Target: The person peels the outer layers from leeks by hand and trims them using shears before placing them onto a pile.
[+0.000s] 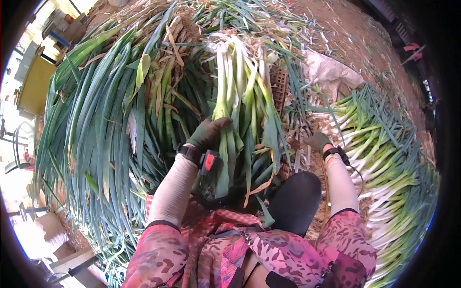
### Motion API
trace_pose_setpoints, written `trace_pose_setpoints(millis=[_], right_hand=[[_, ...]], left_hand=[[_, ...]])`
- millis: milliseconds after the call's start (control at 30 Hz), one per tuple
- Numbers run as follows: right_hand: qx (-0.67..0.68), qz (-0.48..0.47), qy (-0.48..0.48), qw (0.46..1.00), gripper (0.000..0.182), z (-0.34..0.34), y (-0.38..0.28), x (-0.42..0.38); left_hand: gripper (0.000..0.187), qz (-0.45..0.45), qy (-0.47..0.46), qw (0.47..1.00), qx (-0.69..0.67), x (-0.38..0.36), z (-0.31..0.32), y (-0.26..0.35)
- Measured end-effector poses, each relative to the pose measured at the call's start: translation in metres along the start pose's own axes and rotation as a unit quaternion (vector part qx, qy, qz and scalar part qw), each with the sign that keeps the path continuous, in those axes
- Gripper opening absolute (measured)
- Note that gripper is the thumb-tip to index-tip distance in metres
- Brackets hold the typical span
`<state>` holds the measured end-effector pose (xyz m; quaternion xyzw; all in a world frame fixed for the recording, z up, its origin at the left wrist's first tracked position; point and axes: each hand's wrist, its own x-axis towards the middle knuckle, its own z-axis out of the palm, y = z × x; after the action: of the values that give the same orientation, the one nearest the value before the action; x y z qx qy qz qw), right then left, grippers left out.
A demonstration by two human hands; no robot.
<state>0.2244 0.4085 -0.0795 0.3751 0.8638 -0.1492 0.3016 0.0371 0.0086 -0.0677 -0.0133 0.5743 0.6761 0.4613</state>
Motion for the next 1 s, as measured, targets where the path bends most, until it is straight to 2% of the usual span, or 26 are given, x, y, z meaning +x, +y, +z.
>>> trace_pose_setpoints(millis=[33,133,167,267,333,400,467,500,533,567,600,667,700,733,767,800,833,867,933,1000], right_hand=[[0.011,0.006,0.040,0.999,0.068,0.017,0.008,0.007],[0.092,-0.028,0.073,0.993,0.066,0.022,-0.008,-0.010],[0.135,-0.035,0.053,0.989,0.061,0.028,-0.010,0.002],[0.156,-0.159,0.166,0.961,0.050,0.023,-0.052,0.004],[0.213,-0.280,0.239,0.905,0.036,0.018,-0.090,0.026],[0.305,-0.357,0.188,0.862,0.027,-0.004,-0.145,0.009],[0.420,-0.343,0.026,0.840,0.021,-0.018,-0.189,-0.013],[0.359,-0.387,0.015,0.849,0.020,-0.017,-0.207,-0.004],[0.181,-0.467,0.071,0.862,0.021,-0.008,-0.221,0.017],[-0.065,-0.523,0.186,0.829,0.022,0.002,-0.235,0.040],[-0.201,-0.539,0.245,0.780,0.025,0.008,-0.246,0.048],[-0.130,-0.514,0.175,0.830,0.028,0.027,-0.257,0.055],[-0.147,-0.482,0.213,0.837,0.029,0.041,-0.264,0.064],[0.036,-0.483,0.142,0.863,0.025,0.052,-0.267,0.073],[0.217,-0.464,0.065,0.856,0.022,0.054,-0.273,0.066],[0.381,-0.342,-0.095,0.854,0.021,0.049,-0.281,0.064],[0.541,-0.171,-0.194,0.801,0.024,0.043,-0.289,0.061],[0.558,-0.165,-0.209,0.786,0.028,0.030,-0.293,0.046],[0.591,-0.154,-0.238,0.755,0.037,0.015,-0.297,0.026],[0.631,-0.204,-0.190,0.724,0.042,0.024,-0.308,0.028]], left_hand=[[0.045,-0.005,0.005,1.000,-0.013,-0.015,0.005,0.009],[0.045,0.009,0.003,0.999,-0.051,-0.052,0.019,0.016],[0.044,0.025,0.006,0.999,-0.038,-0.058,0.020,0.008],[0.047,0.043,0.041,0.998,0.024,-0.066,0.028,-0.020],[0.051,0.031,0.019,0.997,0.066,-0.059,0.034,-0.030],[0.057,0.053,0.063,0.989,0.120,-0.044,0.030,-0.042],[0.061,0.083,0.106,0.979,0.152,-0.028,0.026,-0.049],[0.063,0.103,0.128,0.974,0.157,-0.021,0.023,-0.050],[0.064,0.123,0.152,0.967,0.162,-0.015,0.020,-0.047],[0.071,0.122,0.169,0.959,0.195,-0.021,0.026,-0.027],[0.072,0.135,0.157,0.965,0.161,-0.016,0.025,-0.022],[0.075,0.162,0.133,0.974,0.089,-0.008,0.021,-0.015],[0.078,0.158,0.122,0.971,0.130,0.000,0.011,-0.017],[0.075,0.132,0.136,0.973,0.129,0.007,0.005,-0.022],[0.071,0.106,0.149,0.975,0.128,0.012,0.002,-0.025],[0.067,0.080,0.161,0.975,0.128,0.015,-0.003,-0.028],[0.062,0.118,0.106,0.973,0.170,0.016,-0.012,-0.028],[0.057,0.155,0.050,0.964,0.212,0.013,-0.022,-0.023],[0.048,0.135,-0.013,0.979,0.155,0.009,-0.026,-0.013],[0.040,0.018,-0.027,0.999,-0.043,0.003,-0.020,0.005]])
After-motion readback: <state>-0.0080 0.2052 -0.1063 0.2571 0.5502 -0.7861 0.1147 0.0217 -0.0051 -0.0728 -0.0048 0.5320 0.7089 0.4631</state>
